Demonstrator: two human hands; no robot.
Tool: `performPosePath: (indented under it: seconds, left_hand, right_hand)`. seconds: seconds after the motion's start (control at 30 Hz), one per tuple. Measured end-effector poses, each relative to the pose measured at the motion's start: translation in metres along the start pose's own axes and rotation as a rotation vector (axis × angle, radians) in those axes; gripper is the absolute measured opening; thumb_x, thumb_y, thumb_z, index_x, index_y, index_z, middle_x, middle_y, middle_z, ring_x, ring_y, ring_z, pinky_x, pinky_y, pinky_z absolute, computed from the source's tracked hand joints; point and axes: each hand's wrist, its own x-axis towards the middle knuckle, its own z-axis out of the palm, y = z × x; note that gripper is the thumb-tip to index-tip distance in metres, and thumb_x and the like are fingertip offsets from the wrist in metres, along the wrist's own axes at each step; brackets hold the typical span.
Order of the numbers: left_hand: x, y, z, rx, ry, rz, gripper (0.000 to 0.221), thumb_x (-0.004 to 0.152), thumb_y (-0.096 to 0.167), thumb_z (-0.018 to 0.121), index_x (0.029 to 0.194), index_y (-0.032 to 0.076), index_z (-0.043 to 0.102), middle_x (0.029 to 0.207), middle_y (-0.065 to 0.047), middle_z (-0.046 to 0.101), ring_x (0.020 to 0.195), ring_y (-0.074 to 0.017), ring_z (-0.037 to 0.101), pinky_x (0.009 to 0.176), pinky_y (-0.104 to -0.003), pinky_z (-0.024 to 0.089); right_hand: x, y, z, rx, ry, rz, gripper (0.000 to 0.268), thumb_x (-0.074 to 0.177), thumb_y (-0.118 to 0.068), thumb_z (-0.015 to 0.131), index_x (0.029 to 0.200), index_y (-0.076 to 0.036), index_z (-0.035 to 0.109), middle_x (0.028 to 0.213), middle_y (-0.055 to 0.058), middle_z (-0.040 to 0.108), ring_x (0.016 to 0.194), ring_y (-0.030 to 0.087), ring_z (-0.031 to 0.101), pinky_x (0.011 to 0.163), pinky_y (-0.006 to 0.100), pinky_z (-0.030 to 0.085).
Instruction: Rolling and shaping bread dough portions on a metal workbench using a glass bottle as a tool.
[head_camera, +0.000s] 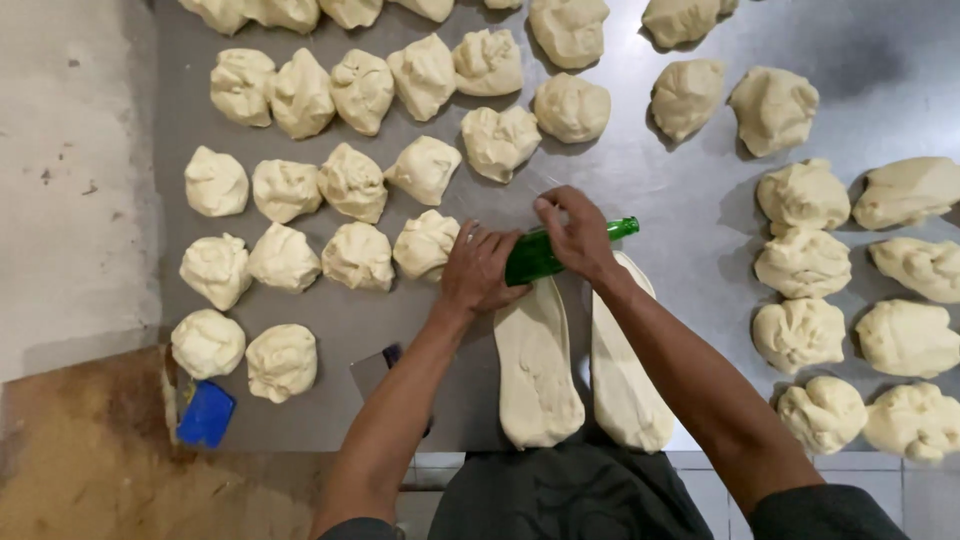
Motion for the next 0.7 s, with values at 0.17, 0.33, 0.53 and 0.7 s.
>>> performPosePath:
  seconds: [0.17,0.33,0.53,0.7]
  left_hand:
    - [-0.033,0.034,-0.038,-0.243,0.293,-0.118,0.082,0.068,0.037,0.095,0.137,0.005,0.061,0.129,-0.011,0.069,0.113,-0.0289,0.061,0.104,-0.047,0.045]
    - [-0.110,0.036,-0.018,-0.336,0.662,-0.369,0.087,0.072,0.030,0.098,0.140,0.003,0.050,0.129,-0.016,0.058,0.119,-0.0327,0.061,0.104,-0.044,0.051]
    - [-0.173,-0.003,0.034,-0.554,0.797,-0.630,0.091,0.081,0.027,0.095,0.149,0.000,0.042,0.138,-0.019,0.059,0.125,-0.0336,0.062,0.106,-0.040,0.054]
    - [-0.172,0.002,0.027,-0.588,0.846,-0.667,0.102,0.083,0.027,0.094,0.156,-0.003,0.030,0.143,-0.021,0.054,0.129,-0.0341,0.060,0.106,-0.040,0.053]
  right_hand:
    - [-0.078,0.013,-0.033,0.323,0.655,-0.500,0.020,0.104,-0.009,0.066,0.122,0.000,0.063,0.127,0.020,0.063,0.123,0.035,0.060,0.108,0.043,0.048]
    - [-0.195,0.064,-0.015,0.149,0.578,-0.349,0.027,0.098,-0.010,0.068,0.123,-0.001,0.062,0.127,0.020,0.063,0.123,0.037,0.060,0.106,0.046,0.049]
    - [-0.307,0.115,0.018,-0.181,0.244,-0.179,0.060,0.076,-0.028,0.085,0.127,-0.008,0.062,0.133,0.017,0.059,0.131,0.039,0.052,0.103,0.051,0.047]
    - [-0.335,0.119,0.022,-0.267,0.037,-0.252,0.081,0.064,-0.032,0.090,0.136,-0.013,0.057,0.146,0.019,0.049,0.138,0.044,0.039,0.106,0.057,0.039]
